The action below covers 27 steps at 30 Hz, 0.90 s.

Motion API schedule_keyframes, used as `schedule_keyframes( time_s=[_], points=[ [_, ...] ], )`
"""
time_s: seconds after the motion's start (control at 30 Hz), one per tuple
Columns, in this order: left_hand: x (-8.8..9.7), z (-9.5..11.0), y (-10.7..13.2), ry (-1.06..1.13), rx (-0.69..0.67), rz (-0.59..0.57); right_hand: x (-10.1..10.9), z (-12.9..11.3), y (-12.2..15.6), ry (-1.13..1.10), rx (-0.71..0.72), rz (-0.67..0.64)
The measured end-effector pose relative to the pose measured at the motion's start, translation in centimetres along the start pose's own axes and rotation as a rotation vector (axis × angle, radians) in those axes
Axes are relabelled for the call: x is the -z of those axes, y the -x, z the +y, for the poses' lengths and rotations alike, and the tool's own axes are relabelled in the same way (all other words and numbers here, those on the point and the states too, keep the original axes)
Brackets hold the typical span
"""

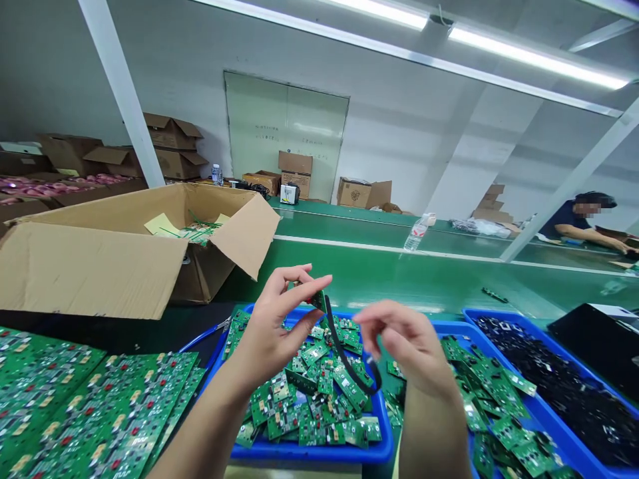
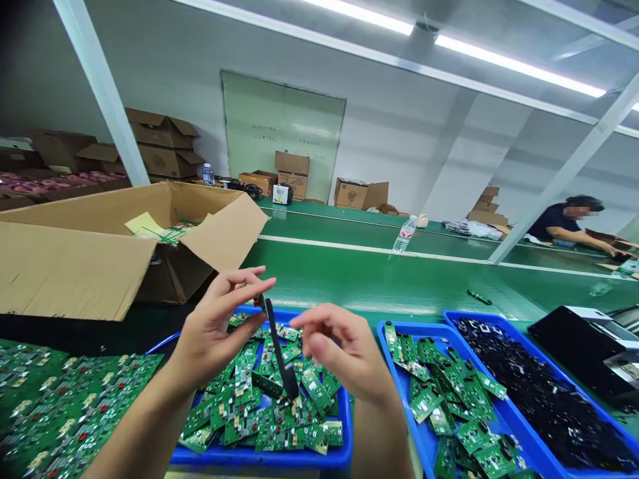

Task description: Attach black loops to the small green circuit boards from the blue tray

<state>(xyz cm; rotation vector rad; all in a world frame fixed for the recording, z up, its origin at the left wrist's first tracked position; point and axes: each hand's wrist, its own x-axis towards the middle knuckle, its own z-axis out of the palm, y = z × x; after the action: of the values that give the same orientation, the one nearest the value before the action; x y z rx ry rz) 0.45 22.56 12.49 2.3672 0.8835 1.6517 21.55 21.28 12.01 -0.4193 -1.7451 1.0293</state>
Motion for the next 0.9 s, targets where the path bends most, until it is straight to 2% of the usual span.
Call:
schedule_keyframes(
  time_s=[0.07,0.2,0.3,0.43,0.53,0.73,0.9],
  points=[
    [-0.3,0.1,0.0,-0.071,-0.072,-0.008,-1.2,0.5,-0.9,0.113,-0.142,0.111],
    [-0.6,-0.2,0.0,-0.164,-0.167,0.004,-2.6,0.8,-1.7,0.147,-0.235,0.105],
    [-0.6,-0.2,0.0,-0.147,-0.180,0.007,-2.6,0.9,-1.6,0.009,-0.279,0.100],
    [-0.2,0.0,-0.2,-0.046,-0.137,-0.007,-2.4,1.4,-1.7,-0.275,-0.364,-0.012],
    [0.1,0.0,-0.3,0.040,-0.123,-0.035,-2.2,1.7,-1.9,-0.363,-0.436,-0.061],
    [0.1,0.1,-0.4,0.203,0.027,-0.117,-2.0,0.9,-2.2,-0.207,-0.417,-0.063],
    [-0.5,0.4,-0.4,0.377,0.274,-0.132,-2.5,0.4,-2.7,-0.067,-0.317,0.098]
  ],
)
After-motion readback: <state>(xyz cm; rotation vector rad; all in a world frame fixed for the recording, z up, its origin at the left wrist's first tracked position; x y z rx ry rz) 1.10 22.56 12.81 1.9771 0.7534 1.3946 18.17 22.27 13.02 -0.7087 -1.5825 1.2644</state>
